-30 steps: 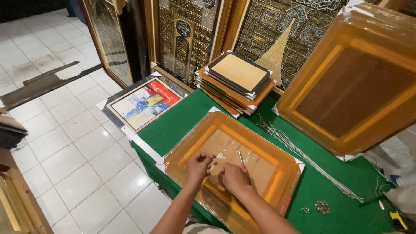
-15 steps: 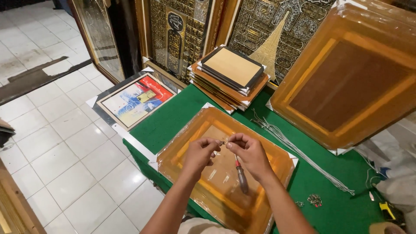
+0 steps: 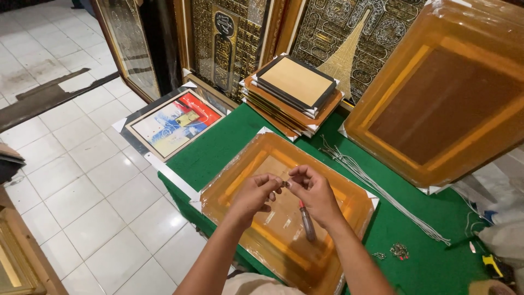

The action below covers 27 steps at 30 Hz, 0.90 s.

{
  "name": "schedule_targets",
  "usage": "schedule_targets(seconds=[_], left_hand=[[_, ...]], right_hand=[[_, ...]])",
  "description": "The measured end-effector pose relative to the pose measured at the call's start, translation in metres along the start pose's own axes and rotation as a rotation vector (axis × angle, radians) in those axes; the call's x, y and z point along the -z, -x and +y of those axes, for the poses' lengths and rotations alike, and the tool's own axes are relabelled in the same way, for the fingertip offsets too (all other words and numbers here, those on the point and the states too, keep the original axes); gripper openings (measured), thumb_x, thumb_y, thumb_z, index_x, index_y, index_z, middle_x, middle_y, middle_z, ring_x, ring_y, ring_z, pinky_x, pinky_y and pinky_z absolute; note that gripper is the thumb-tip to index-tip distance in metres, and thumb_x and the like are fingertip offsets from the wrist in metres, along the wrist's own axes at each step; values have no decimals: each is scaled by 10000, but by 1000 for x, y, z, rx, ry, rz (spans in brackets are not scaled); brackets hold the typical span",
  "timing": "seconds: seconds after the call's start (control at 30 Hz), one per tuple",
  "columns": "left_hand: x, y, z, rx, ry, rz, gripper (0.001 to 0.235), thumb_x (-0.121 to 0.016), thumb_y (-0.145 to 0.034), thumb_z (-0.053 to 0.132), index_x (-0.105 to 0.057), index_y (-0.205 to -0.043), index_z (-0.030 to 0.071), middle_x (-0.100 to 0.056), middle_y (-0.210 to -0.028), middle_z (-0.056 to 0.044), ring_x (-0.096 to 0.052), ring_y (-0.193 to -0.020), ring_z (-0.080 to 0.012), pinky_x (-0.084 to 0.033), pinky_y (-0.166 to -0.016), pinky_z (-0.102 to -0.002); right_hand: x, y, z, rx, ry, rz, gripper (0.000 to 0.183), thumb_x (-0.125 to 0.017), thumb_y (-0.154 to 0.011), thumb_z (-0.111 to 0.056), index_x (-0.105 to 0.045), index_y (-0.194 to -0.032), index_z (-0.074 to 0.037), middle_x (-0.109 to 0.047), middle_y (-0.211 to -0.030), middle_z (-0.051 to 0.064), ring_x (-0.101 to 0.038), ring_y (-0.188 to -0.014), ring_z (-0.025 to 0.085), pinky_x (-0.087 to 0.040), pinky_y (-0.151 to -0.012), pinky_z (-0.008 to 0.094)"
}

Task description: The person attaches small metal hardware to the back of a wooden picture frame using a screwdriver. They then move a framed artwork to the wall and return to the table to continue attaching hardware to the frame.

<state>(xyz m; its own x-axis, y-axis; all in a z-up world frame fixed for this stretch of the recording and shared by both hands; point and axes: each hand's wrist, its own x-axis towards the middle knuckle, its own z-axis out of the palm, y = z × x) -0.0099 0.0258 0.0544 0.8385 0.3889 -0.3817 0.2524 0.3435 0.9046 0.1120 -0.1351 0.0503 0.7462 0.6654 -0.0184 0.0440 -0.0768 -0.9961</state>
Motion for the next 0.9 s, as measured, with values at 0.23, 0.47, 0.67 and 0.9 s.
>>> schedule_targets(seconds=[0.23, 0.47, 0.67, 0.9], left_hand=[[0, 5, -2, -110, -83, -59, 288, -913, -869, 252, -732, -978, 56, -661, -857, -25, -605, -780, -103, -552, -576, -219], [-5, -3, -15, -24, -107, -124, 202, -836, -890, 265, -794, -963, 81, -753, -875, -69, -662, -823, -122, -581, -580, -252], [-23, 0, -20, -19, -139, -154, 215, -836, -904, 215, -841, -1019, 34, -822, -894, -116, -645, -838, -118, -562, -590, -235], [-88, -38, -74, -36, -181, -292, 132, -857, -941, 136, -808, -974, 19, -795, -816, -83, -667, -745, -95, -523, -584, -194]], right_hand=[[3, 10, -4, 15, 87, 5, 440, -964, -894, -189, -714, -1228, -51, -819, -929, 134, -761, -862, 183, -639, -830, 354], [9, 19, -4, -48, 28, 35, 387, -932, -872, -52, -622, -1100, -93, -757, -836, 63, -684, -726, 146, -603, -672, 301], [28, 39, 17, -73, 15, 159, 373, -876, -848, 5, -564, -1019, -108, -750, -809, 66, -626, -692, 126, -551, -622, 291], [89, 71, 82, -93, 26, 323, 330, -812, -835, 21, -564, -984, -139, -716, -807, 5, -575, -723, 76, -473, -644, 216]])
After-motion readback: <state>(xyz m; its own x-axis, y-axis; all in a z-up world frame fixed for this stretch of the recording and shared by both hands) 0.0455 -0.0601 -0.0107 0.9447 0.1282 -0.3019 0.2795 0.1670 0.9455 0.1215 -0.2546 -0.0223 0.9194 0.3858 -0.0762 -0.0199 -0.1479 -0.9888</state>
